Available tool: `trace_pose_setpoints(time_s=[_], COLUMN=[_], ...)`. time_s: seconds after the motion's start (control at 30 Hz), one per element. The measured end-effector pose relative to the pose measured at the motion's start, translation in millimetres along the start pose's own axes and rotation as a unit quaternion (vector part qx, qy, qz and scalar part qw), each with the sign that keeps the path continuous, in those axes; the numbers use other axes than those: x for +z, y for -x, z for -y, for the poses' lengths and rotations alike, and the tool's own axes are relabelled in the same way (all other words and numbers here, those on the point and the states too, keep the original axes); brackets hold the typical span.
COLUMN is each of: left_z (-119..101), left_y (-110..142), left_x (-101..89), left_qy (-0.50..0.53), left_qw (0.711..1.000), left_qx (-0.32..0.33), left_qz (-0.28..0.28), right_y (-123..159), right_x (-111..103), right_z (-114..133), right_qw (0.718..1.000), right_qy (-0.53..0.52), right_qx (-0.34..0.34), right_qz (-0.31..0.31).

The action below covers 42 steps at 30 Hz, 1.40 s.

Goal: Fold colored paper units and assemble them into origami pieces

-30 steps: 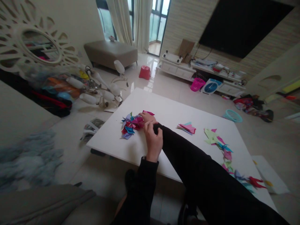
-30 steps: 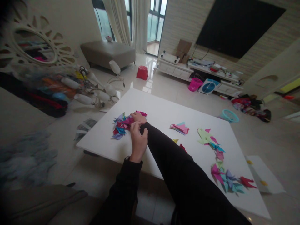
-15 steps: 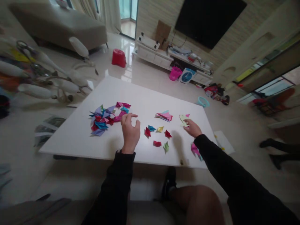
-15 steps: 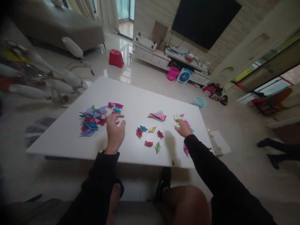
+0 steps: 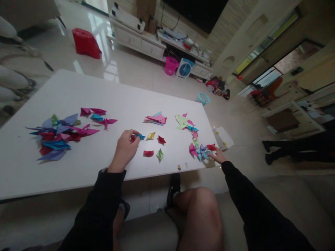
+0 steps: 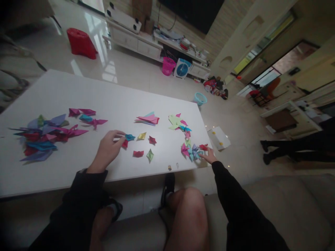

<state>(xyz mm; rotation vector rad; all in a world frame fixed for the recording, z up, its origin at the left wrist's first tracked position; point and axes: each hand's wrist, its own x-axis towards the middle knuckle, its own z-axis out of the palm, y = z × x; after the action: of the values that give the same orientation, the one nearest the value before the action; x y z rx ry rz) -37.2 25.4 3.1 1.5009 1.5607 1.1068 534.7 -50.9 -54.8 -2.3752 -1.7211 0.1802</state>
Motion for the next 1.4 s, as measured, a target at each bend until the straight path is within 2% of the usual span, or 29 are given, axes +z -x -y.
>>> trace_pose_setpoints(time_s=[0.1, 0.17, 0.4, 0.63, 0.87, 1.13, 1.3, 1.4], left_z=[4, 5, 4, 1, -1, -3, -1, 1], left_y=[2, 2, 3, 5, 5, 5, 5, 7], left_x=[7.3, 7.7, -1.3, -8.8, -13.4, -16.2, -16.3, -15.3], left_qy=[-0.012, -0.022, -0.034, -0.019, 0.003, 0.001, 0.018, 0.050], left_qw=[1.000, 0.999, 0.999, 1.000, 1.000, 1.000, 1.000, 0.999], left_qx=[0.008, 0.007, 0.001, -0.003, -0.012, -0.014, -0.009, 0.006], left_qz=[0.021, 0.026, 0.029, 0.019, 0.013, 0.018, 0.008, -0.011], right_y=[-7, -11, -11, -11, -20, -23, -21, -27], right_x=[26, 37, 61, 66, 53, 9, -19, -23], right_z=[28, 50, 107, 126, 118, 119, 143, 181], right_qw=[0.995, 0.991, 0.989, 0.992, 0.995, 0.994, 0.989, 0.982], right_qy=[-0.027, -0.027, 0.062, 0.063, 0.022, -0.019, -0.051, -0.081], right_qx=[-0.065, -0.085, -0.092, -0.092, -0.094, -0.099, -0.131, -0.162], right_qz=[0.077, 0.099, 0.096, 0.052, 0.006, -0.041, -0.054, -0.049])
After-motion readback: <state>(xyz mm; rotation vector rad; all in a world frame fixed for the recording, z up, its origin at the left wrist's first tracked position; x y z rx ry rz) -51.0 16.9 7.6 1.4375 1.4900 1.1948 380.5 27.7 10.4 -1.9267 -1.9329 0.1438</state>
